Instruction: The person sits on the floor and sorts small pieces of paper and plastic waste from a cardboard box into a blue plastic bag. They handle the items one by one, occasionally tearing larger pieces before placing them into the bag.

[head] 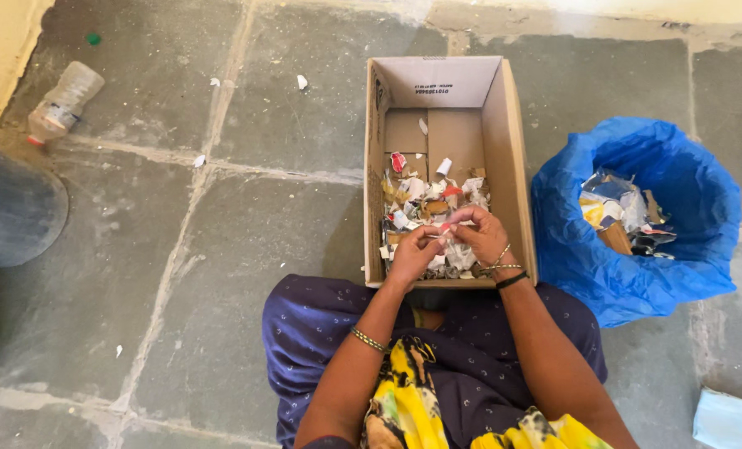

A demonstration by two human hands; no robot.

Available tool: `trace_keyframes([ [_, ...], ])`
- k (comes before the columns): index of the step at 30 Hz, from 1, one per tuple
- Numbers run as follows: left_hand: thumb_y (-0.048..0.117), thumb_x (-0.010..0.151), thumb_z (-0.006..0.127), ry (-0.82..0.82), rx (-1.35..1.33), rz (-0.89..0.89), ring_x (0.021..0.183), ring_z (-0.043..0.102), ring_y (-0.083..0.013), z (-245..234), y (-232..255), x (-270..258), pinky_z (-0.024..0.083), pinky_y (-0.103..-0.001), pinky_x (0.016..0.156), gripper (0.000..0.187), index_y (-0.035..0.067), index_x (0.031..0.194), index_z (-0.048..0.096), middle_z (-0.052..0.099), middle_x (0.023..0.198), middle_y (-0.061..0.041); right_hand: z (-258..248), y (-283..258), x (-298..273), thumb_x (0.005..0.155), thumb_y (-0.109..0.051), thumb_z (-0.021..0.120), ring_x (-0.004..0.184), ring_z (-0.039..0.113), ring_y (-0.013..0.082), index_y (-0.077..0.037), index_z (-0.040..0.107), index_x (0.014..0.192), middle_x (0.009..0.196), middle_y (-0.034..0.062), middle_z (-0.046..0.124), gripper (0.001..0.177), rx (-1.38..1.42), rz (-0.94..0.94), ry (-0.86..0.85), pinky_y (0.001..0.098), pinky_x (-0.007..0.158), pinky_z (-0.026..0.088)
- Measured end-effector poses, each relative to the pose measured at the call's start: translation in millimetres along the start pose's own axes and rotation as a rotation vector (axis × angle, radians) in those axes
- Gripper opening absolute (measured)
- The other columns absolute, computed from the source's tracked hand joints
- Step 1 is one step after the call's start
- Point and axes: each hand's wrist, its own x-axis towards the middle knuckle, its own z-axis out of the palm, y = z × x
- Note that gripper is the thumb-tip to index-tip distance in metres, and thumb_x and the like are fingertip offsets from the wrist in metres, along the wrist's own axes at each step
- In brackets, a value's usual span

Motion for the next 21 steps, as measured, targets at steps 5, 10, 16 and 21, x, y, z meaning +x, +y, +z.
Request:
trace_keyframes([
  [5, 0.004, 0.097, 0.062, 0.087, -0.089, -0.034, 0.071, 0.064, -0.0085, -10, -7, 5, 0.048, -0.023, 0.061, 0.015, 0.007, 0.111, 0.065, 0.071, 0.082, -0.003, -9, 25, 2, 0.088, 0.007, 0.063, 0.097, 0.063, 0.01, 0.0, 0.073, 0.1, 0.114, 0.0031, 0.066, 0.017, -0.148, -0.195, -0.196, 0.0259, 0.083, 0.053],
  [10, 0.001, 0.099, 0.062, 0.162, -0.13, 0.037, 0.071, 0.058, -0.0064, -15, -18, 5, 0.048, -0.022, 0.063, 0.02, 0.006, 0.117, 0.067, 0.065, 0.082, -0.001, -13, 27, 3, 0.095, -0.003, 0.055, 0.084, 0.066, 0.0088, -0.002, 0.074, 0.107, 0.105, 0.0034, 0.071, 0.023, -0.09, 0.219, -0.228, 0.026, 0.075, 0.056],
  [16, 0.008, 0.1, 0.059, 0.181, -0.182, -0.069, 0.076, 0.064, -0.0082, -7, 7, -1, 0.049, -0.022, 0.067, 0.021, 0.009, 0.12, 0.066, 0.069, 0.088, -0.001, 4, 6, -1, 0.095, -0.004, 0.065, 0.077, 0.065, 0.0091, -0.005, 0.068, 0.109, 0.098, 0.0043, 0.069, 0.014, -0.028, 0.134, -0.169, 0.0251, 0.07, 0.055],
  [21, 0.002, 0.097, 0.064, 0.131, -0.101, -0.046, 0.077, 0.065, -0.009, -6, 5, -2, 0.05, -0.023, 0.067, 0.022, 0.008, 0.119, 0.064, 0.069, 0.088, -0.002, 6, 11, -3, 0.09, 0.002, 0.067, 0.077, 0.066, 0.0105, -0.011, 0.064, 0.113, 0.099, 0.0046, 0.068, 0.027, -0.008, 0.132, -0.076, 0.0261, 0.066, 0.055],
])
